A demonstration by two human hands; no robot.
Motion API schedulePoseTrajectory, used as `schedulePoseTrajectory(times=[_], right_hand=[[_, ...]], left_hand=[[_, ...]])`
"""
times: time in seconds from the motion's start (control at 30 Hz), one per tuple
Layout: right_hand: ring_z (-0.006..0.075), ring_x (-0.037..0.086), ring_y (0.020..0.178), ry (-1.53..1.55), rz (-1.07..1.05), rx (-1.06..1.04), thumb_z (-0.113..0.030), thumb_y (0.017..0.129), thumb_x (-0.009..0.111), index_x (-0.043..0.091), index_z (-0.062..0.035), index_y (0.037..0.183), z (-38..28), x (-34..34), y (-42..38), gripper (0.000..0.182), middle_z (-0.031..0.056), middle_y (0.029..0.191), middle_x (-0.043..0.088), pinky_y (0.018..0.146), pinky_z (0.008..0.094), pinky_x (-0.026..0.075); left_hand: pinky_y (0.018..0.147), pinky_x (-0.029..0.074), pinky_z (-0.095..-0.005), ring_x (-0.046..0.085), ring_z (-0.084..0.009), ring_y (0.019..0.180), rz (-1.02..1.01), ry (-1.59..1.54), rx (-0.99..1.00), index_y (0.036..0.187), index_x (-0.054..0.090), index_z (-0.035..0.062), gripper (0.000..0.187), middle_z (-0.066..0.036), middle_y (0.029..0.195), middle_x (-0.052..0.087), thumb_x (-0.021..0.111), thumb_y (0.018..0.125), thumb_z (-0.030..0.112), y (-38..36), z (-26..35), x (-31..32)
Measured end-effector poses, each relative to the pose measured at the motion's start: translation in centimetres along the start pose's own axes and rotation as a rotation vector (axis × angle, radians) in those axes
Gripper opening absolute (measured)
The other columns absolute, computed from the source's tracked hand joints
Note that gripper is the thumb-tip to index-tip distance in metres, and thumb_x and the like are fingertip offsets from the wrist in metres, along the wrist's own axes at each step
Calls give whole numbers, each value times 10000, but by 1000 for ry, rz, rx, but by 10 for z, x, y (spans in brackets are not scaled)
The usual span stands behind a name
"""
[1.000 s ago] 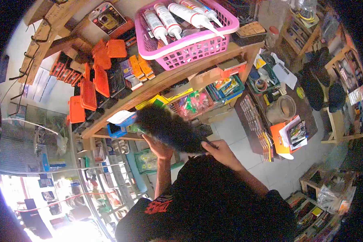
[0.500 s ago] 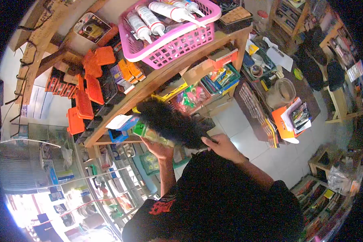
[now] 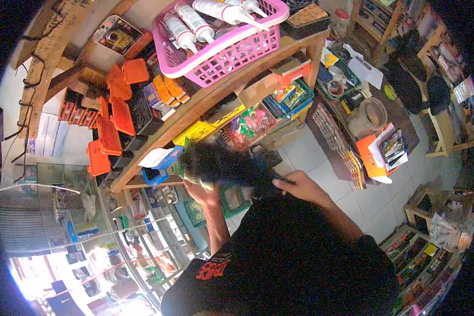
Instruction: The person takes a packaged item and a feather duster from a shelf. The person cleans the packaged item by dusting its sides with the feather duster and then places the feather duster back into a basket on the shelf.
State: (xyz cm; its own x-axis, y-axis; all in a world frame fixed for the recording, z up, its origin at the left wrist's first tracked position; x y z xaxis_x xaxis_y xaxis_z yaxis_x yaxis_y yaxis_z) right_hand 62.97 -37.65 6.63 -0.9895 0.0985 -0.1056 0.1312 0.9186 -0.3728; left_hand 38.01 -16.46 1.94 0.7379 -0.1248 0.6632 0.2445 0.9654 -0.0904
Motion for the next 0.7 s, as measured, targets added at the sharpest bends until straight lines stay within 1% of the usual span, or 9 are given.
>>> schedulePoseTrajectory(times=[0.1,0.2,0.3,0.37,0.43,0.47,0.53,0.63,0.7], right_hand=[[106,563,586,-241,-38,-56,-442,898,618,658,31,745,-3,-7,-1,499,46,596,606,556,300,460],[115,567,584,14,72,64,-457,890,624,666,31,751,24,-8,7,509,49,608,617,567,299,464],[110,563,577,-129,-93,11,-465,889,623,663,30,747,5,-9,1,516,40,604,610,563,289,463],[108,566,576,-88,-9,-16,-468,889,622,664,29,746,-3,-12,1,519,42,605,611,561,287,463],[107,573,577,-67,13,-1,-467,891,620,664,29,749,3,-13,2,518,46,607,615,560,286,465],[108,577,578,-66,-10,28,-465,893,618,664,29,752,15,-12,5,516,49,609,618,560,285,467],[106,582,577,-130,-80,-10,-460,898,613,665,24,745,15,-12,6,511,58,602,624,561,288,470],[103,585,579,-109,27,-25,-464,897,613,663,15,703,12,-10,6,519,54,581,614,567,291,471],[109,590,585,-135,-88,-29,-464,896,613,668,13,720,9,-4,1,511,60,585,617,576,290,473]], left_hand=[[984,371,-466,523,-271,1140,2,-223,-88,1262,545,86,499,-93,1244,562,381,955,443,-10,13,36],[922,410,-461,555,-267,1073,10,-372,-142,1236,561,91,468,-89,1179,585,387,954,422,-13,15,45],[860,449,-455,588,-264,1005,91,-677,-216,1211,578,96,439,-85,1114,608,394,953,400,-16,20,54],[818,474,-452,610,-261,961,457,-2109,-203,1194,589,99,421,-83,1070,623,399,952,386,-17,25,67],[696,497,-419,626,-234,848,347,-553,-284,1102,645,111,349,-78,889,654,401,952,311,-24,35,85],[736,480,-424,610,-240,887,284,-422,-280,1124,630,108,361,-81,940,637,396,953,324,-23,30,76],[816,444,-434,578,-253,966,87,-571,-242,1166,600,102,390,-89,1042,604,386,955,349,-19,19,58],[936,391,-449,531,-273,1085,-102,-752,-265,1231,556,94,442,-100,1196,554,371,958,388,-16,15,48],[1016,356,-459,499,-286,1164,-193,-846,-291,1273,527,88,482,-108,1298,520,361,959,414,-15,13,47]])
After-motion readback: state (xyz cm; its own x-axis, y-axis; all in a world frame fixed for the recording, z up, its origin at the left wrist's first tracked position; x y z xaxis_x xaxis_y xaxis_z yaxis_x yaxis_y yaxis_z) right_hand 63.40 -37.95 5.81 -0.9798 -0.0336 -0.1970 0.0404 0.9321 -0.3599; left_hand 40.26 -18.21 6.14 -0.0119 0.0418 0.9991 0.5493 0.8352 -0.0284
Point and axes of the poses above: each hand's wrist, its own y-axis towards the middle knuckle, its own x-axis out of the palm, z = x × y, the point moved 4 cm from there along y, towards the middle knuckle
